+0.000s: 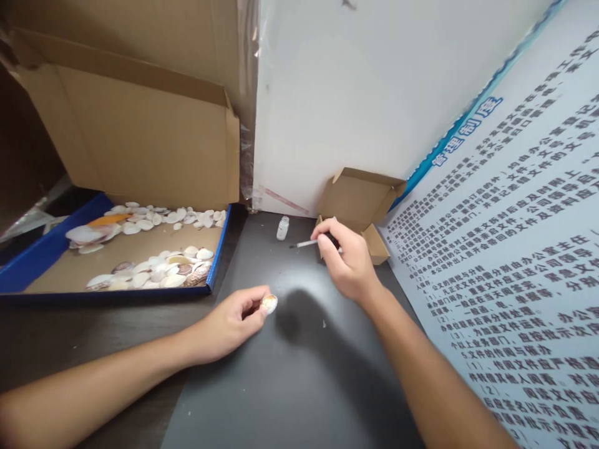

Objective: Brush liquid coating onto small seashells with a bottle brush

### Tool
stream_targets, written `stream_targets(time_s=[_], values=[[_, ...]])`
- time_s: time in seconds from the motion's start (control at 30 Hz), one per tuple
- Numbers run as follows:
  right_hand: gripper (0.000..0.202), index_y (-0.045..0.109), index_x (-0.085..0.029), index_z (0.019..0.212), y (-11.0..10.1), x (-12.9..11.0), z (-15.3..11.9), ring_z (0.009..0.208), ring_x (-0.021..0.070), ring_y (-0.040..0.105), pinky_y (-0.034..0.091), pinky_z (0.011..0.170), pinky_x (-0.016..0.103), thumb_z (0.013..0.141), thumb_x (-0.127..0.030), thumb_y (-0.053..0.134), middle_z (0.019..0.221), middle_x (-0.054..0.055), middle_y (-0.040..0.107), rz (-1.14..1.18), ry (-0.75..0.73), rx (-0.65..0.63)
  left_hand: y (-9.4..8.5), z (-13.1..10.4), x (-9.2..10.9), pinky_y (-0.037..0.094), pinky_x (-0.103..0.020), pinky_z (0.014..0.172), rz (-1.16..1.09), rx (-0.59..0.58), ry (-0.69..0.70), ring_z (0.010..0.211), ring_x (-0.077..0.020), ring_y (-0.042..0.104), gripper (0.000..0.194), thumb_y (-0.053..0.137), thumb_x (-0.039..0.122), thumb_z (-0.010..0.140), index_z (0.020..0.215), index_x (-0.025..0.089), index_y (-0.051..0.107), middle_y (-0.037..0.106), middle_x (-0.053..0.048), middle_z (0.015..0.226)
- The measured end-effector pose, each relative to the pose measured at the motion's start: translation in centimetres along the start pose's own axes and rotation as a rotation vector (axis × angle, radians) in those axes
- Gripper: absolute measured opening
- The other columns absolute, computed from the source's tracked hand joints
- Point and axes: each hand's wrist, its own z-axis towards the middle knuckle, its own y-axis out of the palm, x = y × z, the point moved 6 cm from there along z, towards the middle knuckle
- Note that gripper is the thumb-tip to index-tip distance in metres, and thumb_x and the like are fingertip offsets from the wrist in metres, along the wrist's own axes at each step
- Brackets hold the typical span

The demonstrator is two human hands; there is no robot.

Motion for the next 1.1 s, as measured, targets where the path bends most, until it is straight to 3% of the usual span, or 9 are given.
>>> stream_targets(time_s=[0.17, 0.33, 0.47, 0.7, 0.93, 1.1], values=[[0.016, 0.056, -0.024, 0.090, 0.6, -0.4, -5.1, 0.067, 0.0194, 0.056, 0.044, 0.062, 0.033, 0.095, -0.021, 0.042, 0.077, 0.003, 0.059, 0.046, -0.070, 0.077, -0.3, 0.2, -0.2, 0.023, -0.025, 0.056, -0.015, 0.027, 0.008, 0.063, -0.0107, 0.025, 0.032, 0.045, 0.040, 0.093, 0.070, 0.022, 0.032, 0.026, 0.007, 0.068], [0.014, 0.055, -0.025, 0.095, 2.3, -0.8, -7.5, 0.062, 0.0189, 0.055, 0.043, 0.056, 0.033, 0.093, -0.016, 0.044, 0.074, 0.002, 0.057, 0.104, -0.155, 0.011, -0.2, 0.2, -0.1, 0.022, -0.025, 0.055, -0.023, 0.001, -0.001, 0.062, -0.0105, 0.023, 0.031, 0.048, 0.038, 0.091, 0.070, 0.022, 0.033, 0.026, 0.007, 0.067], [0.015, 0.056, -0.025, 0.096, 2.7, -0.7, -7.8, 0.059, 0.0181, 0.054, 0.044, 0.054, 0.032, 0.091, -0.015, 0.045, 0.073, 0.001, 0.058, 0.136, -0.145, 0.015, -0.2, 0.2, -0.1, 0.025, -0.025, 0.056, -0.038, 0.003, -0.017, 0.062, -0.0107, 0.026, 0.031, 0.048, 0.042, 0.090, 0.071, 0.021, 0.035, 0.028, 0.007, 0.067], [0.014, 0.056, -0.025, 0.097, 3.7, -1.0, -7.9, 0.062, 0.0183, 0.058, 0.047, 0.055, 0.032, 0.092, -0.017, 0.047, 0.075, 0.002, 0.061, 0.134, -0.144, -0.045, -0.4, 0.3, 0.2, 0.027, -0.024, 0.056, -0.047, 0.038, 0.087, 0.062, -0.0101, 0.028, 0.028, 0.050, 0.035, 0.091, 0.070, 0.020, 0.037, 0.031, 0.006, 0.067], [0.011, 0.056, -0.024, 0.098, 4.0, -1.1, -7.9, 0.060, 0.0160, 0.054, 0.045, 0.054, 0.029, 0.093, -0.017, 0.049, 0.076, 0.001, 0.060, 0.129, -0.144, -0.066, -0.5, 0.1, -0.5, 0.035, -0.023, 0.052, -0.180, 0.005, 0.052, 0.055, -0.0085, 0.042, 0.027, 0.056, 0.039, 0.089, 0.075, 0.019, 0.044, 0.044, 0.005, 0.068], [0.010, 0.056, -0.024, 0.098, 4.2, -1.1, -8.0, 0.059, 0.0146, 0.051, 0.044, 0.055, 0.028, 0.094, -0.017, 0.049, 0.075, 0.001, 0.058, 0.117, -0.153, -0.069, -0.8, 0.2, -0.5, 0.036, -0.022, 0.052, -0.245, 0.022, 0.029, 0.052, -0.0082, 0.041, 0.024, 0.055, 0.036, 0.090, 0.075, 0.018, 0.046, 0.047, 0.005, 0.062]])
